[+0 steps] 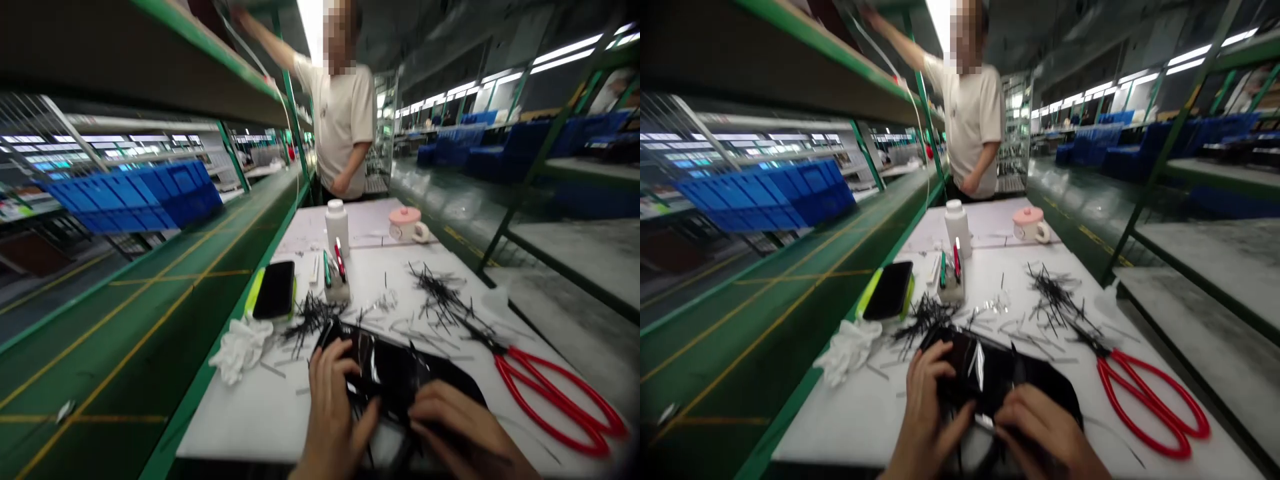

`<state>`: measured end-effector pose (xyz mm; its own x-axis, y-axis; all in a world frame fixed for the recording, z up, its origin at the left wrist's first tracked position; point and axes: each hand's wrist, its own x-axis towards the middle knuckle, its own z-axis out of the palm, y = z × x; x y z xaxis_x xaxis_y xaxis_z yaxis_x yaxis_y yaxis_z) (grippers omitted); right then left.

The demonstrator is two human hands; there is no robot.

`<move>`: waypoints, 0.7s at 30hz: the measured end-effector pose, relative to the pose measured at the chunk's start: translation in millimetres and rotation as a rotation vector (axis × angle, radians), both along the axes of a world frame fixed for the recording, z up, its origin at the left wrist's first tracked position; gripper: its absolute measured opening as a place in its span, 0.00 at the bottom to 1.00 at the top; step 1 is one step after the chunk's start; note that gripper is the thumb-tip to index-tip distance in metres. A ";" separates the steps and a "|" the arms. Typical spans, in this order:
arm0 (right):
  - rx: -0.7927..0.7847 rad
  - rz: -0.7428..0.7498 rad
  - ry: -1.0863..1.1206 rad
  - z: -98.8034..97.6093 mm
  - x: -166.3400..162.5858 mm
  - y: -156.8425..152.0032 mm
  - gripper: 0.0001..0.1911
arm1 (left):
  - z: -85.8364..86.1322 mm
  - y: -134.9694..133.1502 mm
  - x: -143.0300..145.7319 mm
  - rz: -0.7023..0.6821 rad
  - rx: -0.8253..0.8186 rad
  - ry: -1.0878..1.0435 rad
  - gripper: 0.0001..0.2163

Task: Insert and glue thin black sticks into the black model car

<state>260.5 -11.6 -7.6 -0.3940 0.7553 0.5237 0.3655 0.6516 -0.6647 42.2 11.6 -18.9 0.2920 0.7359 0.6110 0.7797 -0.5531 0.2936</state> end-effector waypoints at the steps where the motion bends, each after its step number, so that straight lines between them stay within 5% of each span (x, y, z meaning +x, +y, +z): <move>1: 0.011 0.006 0.017 0.8 1.3 -0.9 0.10 | 4.6 -1.6 2.1 -0.011 -0.023 -0.034 0.13; 6: -0.029 -0.024 0.008 7.7 6.4 -2.7 0.09 | 14.5 0.2 8.6 -0.070 -0.142 -0.110 0.14; 21: 0.000 -0.030 0.009 12.5 8.9 -2.5 0.09 | 14.5 0.5 10.6 -0.094 -0.143 -0.137 0.15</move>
